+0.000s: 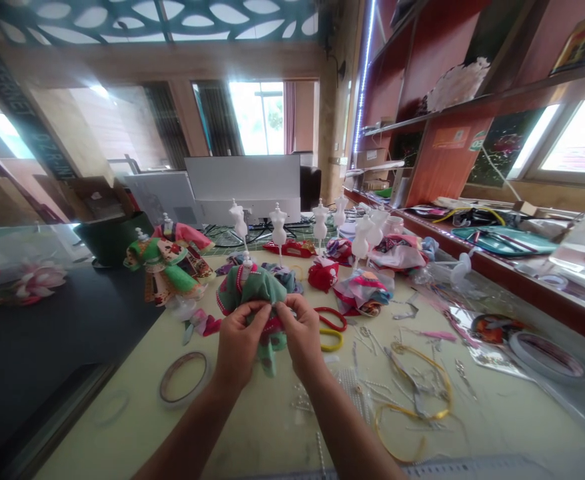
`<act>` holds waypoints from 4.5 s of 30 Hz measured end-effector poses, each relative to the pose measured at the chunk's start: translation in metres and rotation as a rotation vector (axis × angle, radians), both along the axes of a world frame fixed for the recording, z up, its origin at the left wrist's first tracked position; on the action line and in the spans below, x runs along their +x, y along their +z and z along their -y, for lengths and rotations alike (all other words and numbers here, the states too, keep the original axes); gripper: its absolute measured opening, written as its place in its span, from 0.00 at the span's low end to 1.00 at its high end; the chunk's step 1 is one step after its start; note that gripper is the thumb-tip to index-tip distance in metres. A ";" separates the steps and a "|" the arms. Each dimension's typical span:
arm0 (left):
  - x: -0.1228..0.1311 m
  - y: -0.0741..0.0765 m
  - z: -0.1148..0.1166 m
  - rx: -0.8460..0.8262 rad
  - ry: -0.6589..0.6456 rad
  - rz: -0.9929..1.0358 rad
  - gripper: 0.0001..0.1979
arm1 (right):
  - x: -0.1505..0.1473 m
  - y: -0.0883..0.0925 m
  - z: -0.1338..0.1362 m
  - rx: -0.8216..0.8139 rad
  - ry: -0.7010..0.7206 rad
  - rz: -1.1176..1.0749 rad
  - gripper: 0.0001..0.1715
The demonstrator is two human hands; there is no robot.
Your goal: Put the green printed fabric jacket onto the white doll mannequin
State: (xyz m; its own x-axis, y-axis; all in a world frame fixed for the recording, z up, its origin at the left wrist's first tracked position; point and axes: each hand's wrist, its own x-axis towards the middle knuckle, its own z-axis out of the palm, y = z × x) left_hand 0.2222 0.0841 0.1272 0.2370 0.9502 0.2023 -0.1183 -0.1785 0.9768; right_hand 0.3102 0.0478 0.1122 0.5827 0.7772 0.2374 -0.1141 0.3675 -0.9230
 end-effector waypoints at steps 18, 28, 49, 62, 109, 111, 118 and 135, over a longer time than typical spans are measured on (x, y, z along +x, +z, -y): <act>0.000 0.005 0.002 -0.009 0.000 0.007 0.09 | 0.000 -0.005 0.001 0.147 -0.488 0.462 0.11; -0.001 0.004 0.002 0.012 0.014 -0.005 0.09 | 0.003 -0.007 0.003 0.139 -0.390 0.425 0.05; -0.003 0.003 0.004 0.240 0.051 -0.119 0.08 | 0.002 0.001 0.008 0.204 -0.599 1.020 0.06; -0.007 -0.001 0.003 0.480 0.094 -0.272 0.08 | 0.010 0.011 0.013 0.157 -0.537 1.208 0.08; -0.009 0.005 0.001 0.229 0.042 -0.225 0.11 | 0.018 0.005 0.002 -0.011 -0.211 0.089 0.11; -0.011 0.007 0.000 0.232 0.025 -0.245 0.11 | 0.020 0.008 0.006 -0.019 -0.216 0.123 0.10; -0.018 0.016 -0.008 0.265 -0.069 -0.316 0.10 | 0.019 0.010 0.043 -0.077 -0.178 0.369 0.07; -0.035 0.028 -0.024 0.236 -0.303 -0.353 0.11 | -0.045 -0.042 0.113 -0.064 0.348 1.084 0.12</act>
State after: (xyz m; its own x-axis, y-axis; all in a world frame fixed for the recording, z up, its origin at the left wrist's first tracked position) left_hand 0.1869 0.1082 0.1554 0.5868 0.7664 0.2613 0.1301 -0.4078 0.9038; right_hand 0.2648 -0.0656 0.0704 -0.1549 0.8854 0.4383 0.6683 0.4206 -0.6135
